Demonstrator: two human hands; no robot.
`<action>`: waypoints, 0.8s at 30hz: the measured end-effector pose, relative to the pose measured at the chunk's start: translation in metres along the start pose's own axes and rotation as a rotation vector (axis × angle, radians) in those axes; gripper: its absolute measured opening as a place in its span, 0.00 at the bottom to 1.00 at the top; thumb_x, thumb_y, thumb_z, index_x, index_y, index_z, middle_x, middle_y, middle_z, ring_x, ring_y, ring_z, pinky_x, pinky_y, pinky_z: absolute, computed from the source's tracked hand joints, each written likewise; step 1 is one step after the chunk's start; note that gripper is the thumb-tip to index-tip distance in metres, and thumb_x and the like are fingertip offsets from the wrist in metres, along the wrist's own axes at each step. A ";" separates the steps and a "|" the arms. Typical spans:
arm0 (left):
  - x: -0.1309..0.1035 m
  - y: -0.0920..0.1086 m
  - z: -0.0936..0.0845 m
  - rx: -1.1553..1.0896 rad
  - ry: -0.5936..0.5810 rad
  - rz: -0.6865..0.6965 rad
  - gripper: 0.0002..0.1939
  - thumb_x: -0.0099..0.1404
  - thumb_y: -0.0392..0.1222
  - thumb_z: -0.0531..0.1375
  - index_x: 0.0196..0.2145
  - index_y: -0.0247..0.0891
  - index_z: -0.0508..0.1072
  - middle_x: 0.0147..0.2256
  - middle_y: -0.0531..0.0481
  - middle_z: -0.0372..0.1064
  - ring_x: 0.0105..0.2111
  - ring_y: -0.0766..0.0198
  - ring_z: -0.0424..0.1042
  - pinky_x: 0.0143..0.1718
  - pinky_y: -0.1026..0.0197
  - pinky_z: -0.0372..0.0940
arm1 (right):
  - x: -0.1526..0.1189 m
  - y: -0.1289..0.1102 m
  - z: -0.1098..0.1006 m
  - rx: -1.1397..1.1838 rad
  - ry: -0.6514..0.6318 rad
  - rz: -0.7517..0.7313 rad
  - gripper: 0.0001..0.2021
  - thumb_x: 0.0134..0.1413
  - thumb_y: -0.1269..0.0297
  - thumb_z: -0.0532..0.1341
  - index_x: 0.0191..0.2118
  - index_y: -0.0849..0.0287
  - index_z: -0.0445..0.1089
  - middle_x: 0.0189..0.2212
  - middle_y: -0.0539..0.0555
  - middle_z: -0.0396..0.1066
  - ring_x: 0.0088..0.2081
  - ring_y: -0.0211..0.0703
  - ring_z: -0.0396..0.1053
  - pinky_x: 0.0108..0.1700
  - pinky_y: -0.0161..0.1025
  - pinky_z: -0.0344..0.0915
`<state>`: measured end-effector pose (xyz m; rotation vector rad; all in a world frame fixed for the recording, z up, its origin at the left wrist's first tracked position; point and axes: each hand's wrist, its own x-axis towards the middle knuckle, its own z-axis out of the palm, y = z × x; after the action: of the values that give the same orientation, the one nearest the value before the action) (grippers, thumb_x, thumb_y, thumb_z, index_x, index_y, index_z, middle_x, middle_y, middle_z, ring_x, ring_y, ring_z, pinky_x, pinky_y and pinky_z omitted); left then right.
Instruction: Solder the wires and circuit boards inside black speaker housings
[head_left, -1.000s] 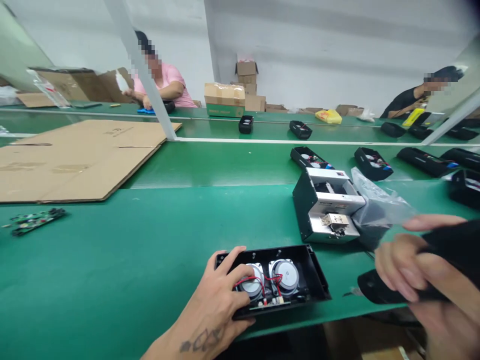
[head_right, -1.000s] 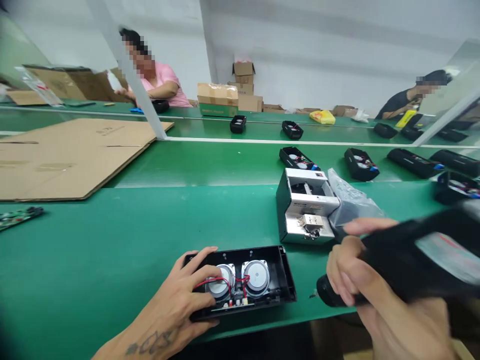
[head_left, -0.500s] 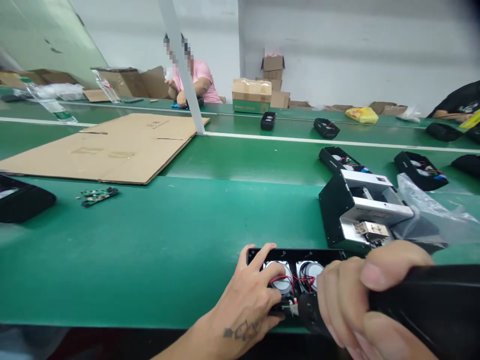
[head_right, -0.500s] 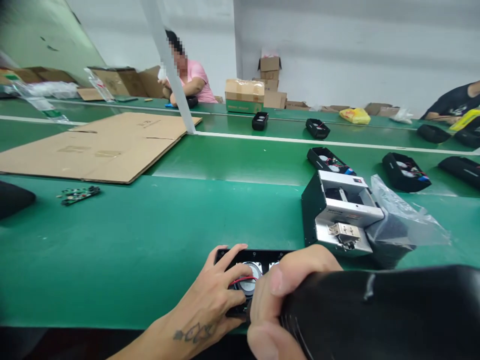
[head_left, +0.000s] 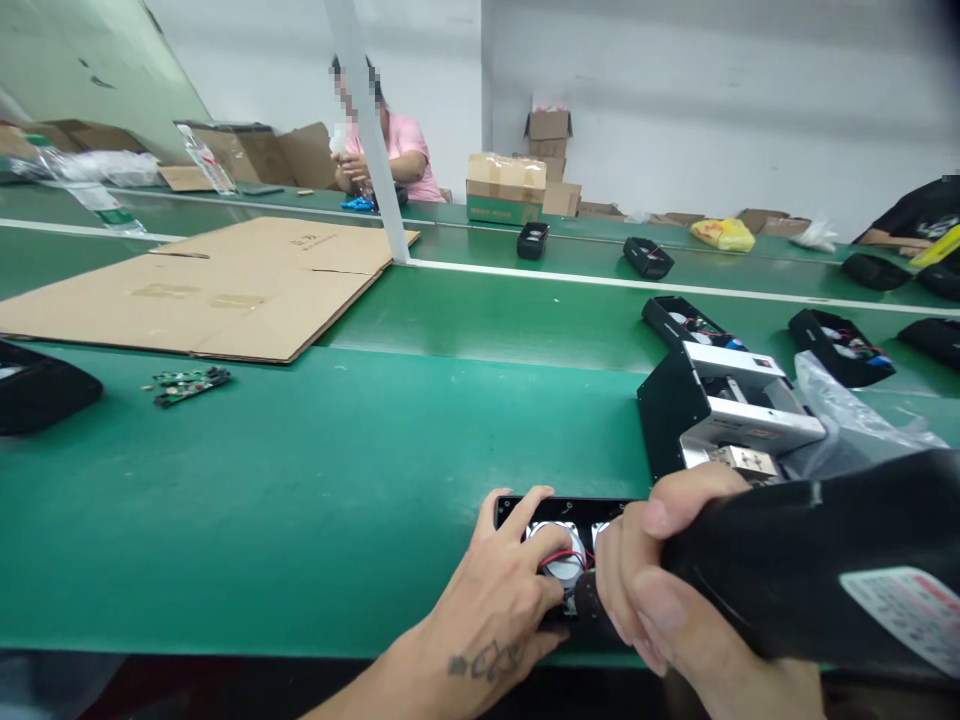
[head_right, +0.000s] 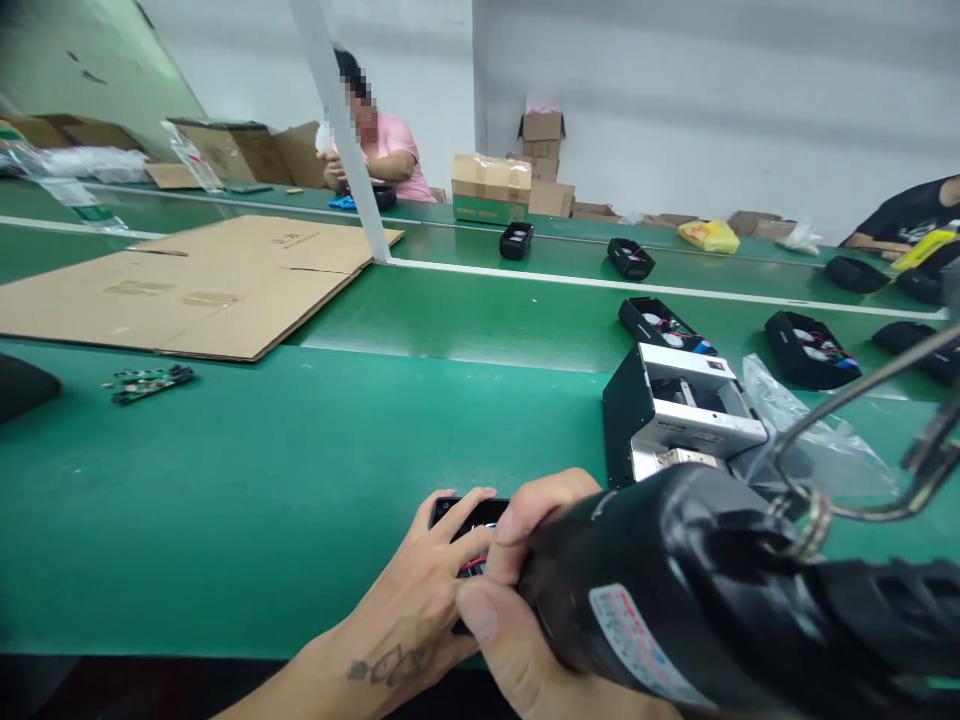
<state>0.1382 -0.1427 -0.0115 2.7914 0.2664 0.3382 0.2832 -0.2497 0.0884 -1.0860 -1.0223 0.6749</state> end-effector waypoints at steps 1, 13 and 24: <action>0.000 0.000 0.002 0.006 0.001 -0.001 0.10 0.74 0.52 0.67 0.38 0.46 0.82 0.64 0.51 0.68 0.72 0.35 0.53 0.66 0.24 0.52 | 0.001 0.000 0.000 0.003 -0.016 -0.007 0.07 0.71 0.59 0.66 0.48 0.46 0.67 0.22 0.41 0.60 0.21 0.36 0.60 0.25 0.38 0.56; -0.001 -0.005 0.013 0.008 0.012 -0.007 0.15 0.73 0.54 0.67 0.55 0.54 0.81 0.62 0.50 0.71 0.71 0.36 0.55 0.70 0.26 0.51 | -0.001 -0.004 0.017 0.024 0.070 0.024 0.11 0.69 0.54 0.69 0.46 0.46 0.66 0.22 0.40 0.56 0.19 0.35 0.53 0.24 0.40 0.49; 0.002 -0.008 0.010 -0.011 -0.001 -0.009 0.07 0.72 0.52 0.68 0.47 0.54 0.82 0.59 0.53 0.74 0.72 0.35 0.55 0.68 0.26 0.51 | -0.002 -0.008 0.024 -0.008 0.096 0.009 0.10 0.69 0.54 0.67 0.44 0.46 0.65 0.21 0.40 0.56 0.19 0.37 0.52 0.24 0.41 0.52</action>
<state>0.1415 -0.1375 -0.0232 2.7782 0.2761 0.3358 0.2603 -0.2449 0.0984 -1.1206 -0.9384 0.6203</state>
